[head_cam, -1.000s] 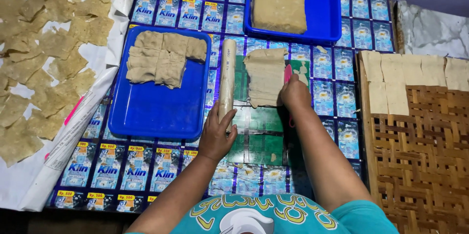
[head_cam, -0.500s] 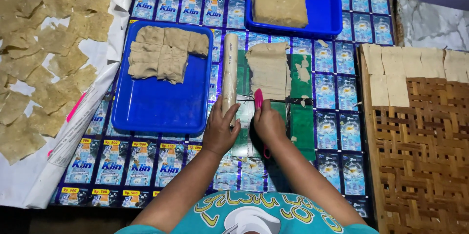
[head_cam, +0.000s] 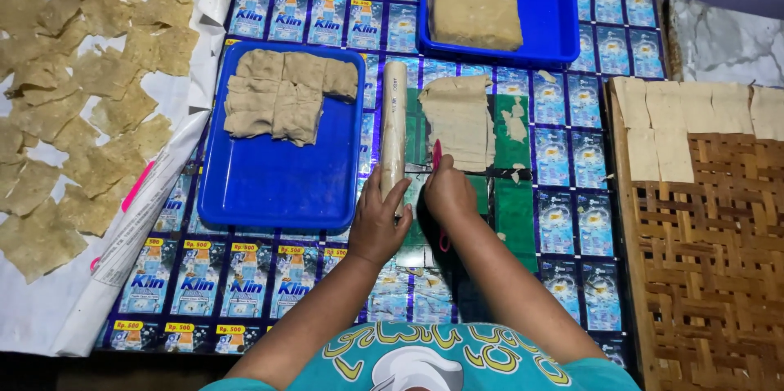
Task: The person is using a wooden rolling pin to flatten dough on a mat, cutting it into square shapes with a spatula, and organizing the pieces on a bamboo tray.
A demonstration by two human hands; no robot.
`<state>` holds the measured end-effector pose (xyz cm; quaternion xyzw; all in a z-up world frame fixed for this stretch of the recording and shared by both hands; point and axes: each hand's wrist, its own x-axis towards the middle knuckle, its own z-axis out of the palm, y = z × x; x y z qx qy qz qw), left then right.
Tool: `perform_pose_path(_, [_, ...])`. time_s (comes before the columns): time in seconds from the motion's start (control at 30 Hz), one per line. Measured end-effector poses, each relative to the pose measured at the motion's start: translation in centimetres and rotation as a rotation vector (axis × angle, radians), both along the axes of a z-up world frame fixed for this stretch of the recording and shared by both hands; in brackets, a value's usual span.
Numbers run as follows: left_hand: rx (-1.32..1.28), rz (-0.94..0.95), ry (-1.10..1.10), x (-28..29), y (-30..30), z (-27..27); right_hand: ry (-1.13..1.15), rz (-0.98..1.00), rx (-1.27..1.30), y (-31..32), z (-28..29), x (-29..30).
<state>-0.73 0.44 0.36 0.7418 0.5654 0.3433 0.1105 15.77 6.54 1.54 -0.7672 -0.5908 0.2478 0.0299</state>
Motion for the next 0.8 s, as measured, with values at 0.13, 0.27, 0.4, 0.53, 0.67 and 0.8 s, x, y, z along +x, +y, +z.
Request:
perform_pose_path(0.13, [-0.007,0.002,0.003,0.0,0.1,0.0,-0.028,0.014,0.008,2.3,-0.9,0.3])
perform_pose_path(0.27, [-0.034,-0.004,-0.005,-0.1,0.2,0.3,-0.025,0.023,0.035,5.0,-1.3,0.6])
perform_pose_path(0.4, [-0.042,-0.008,-0.007,-0.1,0.2,0.4,-0.017,0.041,0.065,7.4,-1.1,1.1])
perform_pose_path(0.53, [-0.033,-0.003,0.004,-0.1,0.3,0.2,-0.045,0.114,0.047,7.4,2.1,3.6])
perform_pose_path(0.67, [-0.036,-0.001,-0.003,0.0,0.2,0.4,-0.185,0.181,0.076,6.7,5.1,9.7])
perform_pose_path(0.8, [-0.041,0.0,0.0,0.1,0.2,0.3,-0.377,0.366,0.259,7.2,4.9,16.7])
